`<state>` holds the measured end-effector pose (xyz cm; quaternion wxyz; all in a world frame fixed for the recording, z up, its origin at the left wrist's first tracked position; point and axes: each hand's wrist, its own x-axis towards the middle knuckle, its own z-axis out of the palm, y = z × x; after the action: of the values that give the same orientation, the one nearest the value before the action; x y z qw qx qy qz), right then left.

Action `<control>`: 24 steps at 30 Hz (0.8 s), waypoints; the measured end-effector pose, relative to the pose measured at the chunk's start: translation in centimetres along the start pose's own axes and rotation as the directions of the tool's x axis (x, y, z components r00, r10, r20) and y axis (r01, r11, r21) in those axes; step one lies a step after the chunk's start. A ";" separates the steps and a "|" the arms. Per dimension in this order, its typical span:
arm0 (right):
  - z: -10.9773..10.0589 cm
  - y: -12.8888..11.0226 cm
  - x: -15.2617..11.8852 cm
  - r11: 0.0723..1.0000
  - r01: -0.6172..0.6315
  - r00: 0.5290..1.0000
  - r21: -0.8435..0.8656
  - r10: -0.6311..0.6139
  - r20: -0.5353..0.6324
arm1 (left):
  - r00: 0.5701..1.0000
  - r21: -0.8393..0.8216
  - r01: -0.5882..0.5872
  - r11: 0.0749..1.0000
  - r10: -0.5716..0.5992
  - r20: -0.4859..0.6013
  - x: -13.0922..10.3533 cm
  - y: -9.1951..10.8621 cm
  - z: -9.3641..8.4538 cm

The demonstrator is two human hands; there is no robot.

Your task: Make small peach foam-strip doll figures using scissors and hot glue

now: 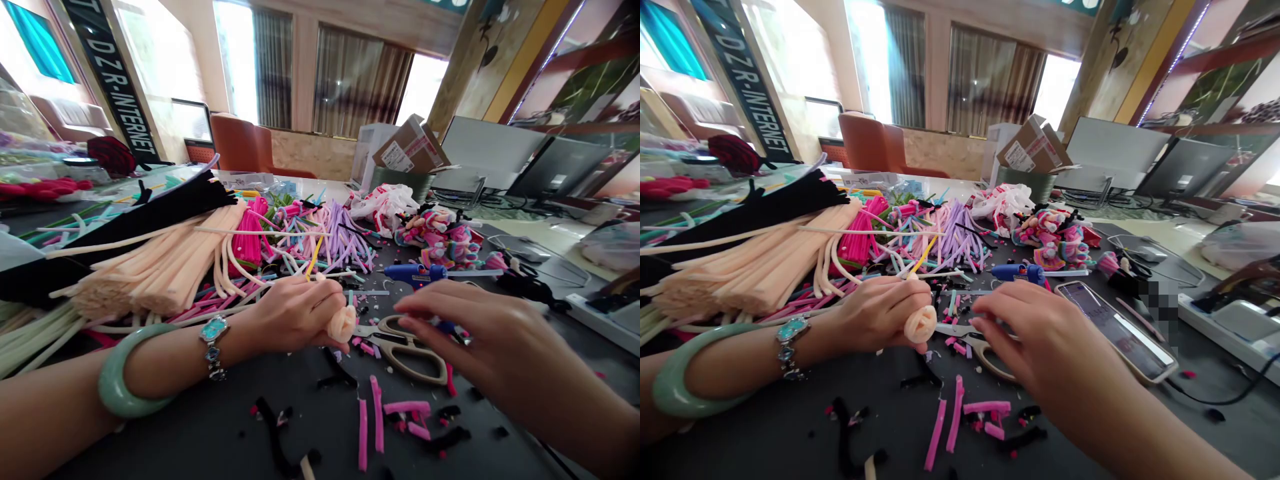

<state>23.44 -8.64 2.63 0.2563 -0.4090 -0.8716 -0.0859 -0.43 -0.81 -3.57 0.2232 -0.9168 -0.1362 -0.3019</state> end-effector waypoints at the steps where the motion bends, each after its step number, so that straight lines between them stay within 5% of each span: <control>1: 0.6 -0.3 0.8 0.998 0.006 1.000 0.061 -0.007 0.018 | 1.000 -0.009 -0.006 1.000 0.006 -0.001 0.0 0.0 -0.1; 9: 2.6 -0.4 2.7 0.908 -0.055 0.993 0.415 0.008 0.115 | 0.999 -0.027 -0.012 1.000 0.011 -0.044 0.2 0.6 -0.2; 24: 3.6 -0.5 2.4 0.861 -0.112 0.987 0.495 0.037 0.159 | 0.999 -0.071 -0.039 0.997 0.038 -0.014 0.1 0.7 -0.3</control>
<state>20.40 -6.06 0.79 0.2934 -0.3668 -0.8635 0.1837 -0.20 -1.56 -3.54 0.1969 -0.9247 -0.1063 -0.3081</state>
